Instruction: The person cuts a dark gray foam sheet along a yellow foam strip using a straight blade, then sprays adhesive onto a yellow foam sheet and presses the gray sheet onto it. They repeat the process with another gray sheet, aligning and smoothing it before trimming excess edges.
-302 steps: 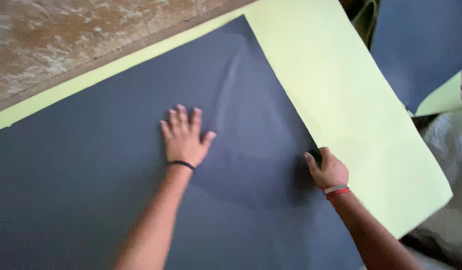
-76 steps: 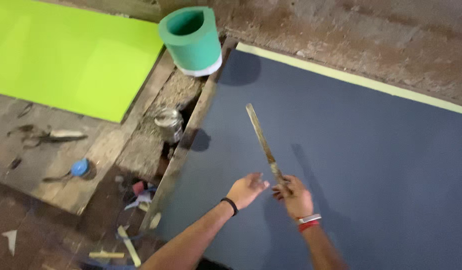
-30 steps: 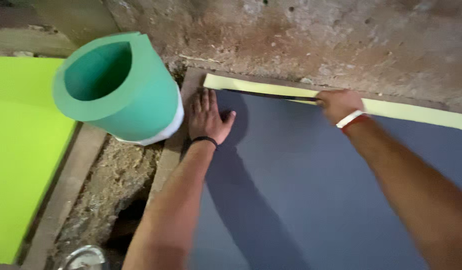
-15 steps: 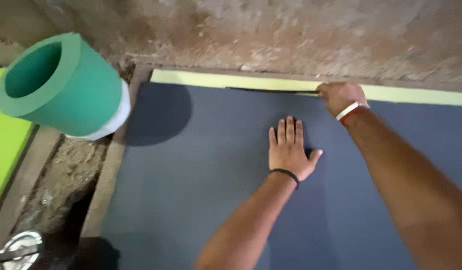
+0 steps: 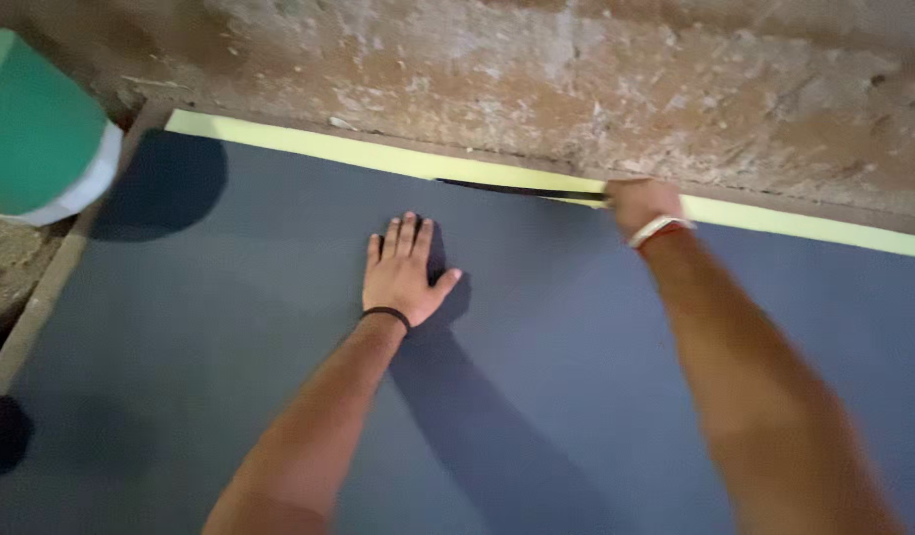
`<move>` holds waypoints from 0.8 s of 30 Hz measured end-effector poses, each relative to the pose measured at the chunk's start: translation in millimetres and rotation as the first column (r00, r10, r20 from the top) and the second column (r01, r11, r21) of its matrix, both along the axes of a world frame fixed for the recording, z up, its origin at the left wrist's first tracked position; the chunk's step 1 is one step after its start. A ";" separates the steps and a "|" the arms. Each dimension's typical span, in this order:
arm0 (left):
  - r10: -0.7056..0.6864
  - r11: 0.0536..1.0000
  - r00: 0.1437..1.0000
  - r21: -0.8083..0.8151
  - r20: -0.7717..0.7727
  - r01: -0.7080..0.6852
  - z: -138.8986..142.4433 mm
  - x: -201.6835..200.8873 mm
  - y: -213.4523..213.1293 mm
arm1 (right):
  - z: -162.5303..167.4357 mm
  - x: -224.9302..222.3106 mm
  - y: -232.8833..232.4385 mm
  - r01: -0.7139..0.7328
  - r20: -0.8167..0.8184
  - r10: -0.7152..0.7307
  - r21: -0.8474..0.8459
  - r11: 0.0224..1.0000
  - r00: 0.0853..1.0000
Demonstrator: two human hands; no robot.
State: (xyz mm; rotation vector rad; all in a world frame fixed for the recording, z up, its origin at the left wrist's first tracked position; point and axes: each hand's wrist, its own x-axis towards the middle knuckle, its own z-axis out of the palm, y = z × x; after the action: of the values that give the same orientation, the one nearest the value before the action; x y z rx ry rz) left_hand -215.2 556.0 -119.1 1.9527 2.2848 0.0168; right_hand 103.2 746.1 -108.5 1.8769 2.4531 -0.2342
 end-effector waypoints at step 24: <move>-0.320 0.946 0.937 0.104 0.139 0.308 -2.4 359.9 26.7 | -25.0 281.1 42.1 -0.147 0.149 0.122 0.168 0.975 0.981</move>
State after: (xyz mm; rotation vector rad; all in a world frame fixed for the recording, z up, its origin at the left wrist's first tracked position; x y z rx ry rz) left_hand 144.6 582.7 -121.5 2.2482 1.8822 0.2227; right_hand 384.3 788.2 -133.5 1.7101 2.5667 0.1204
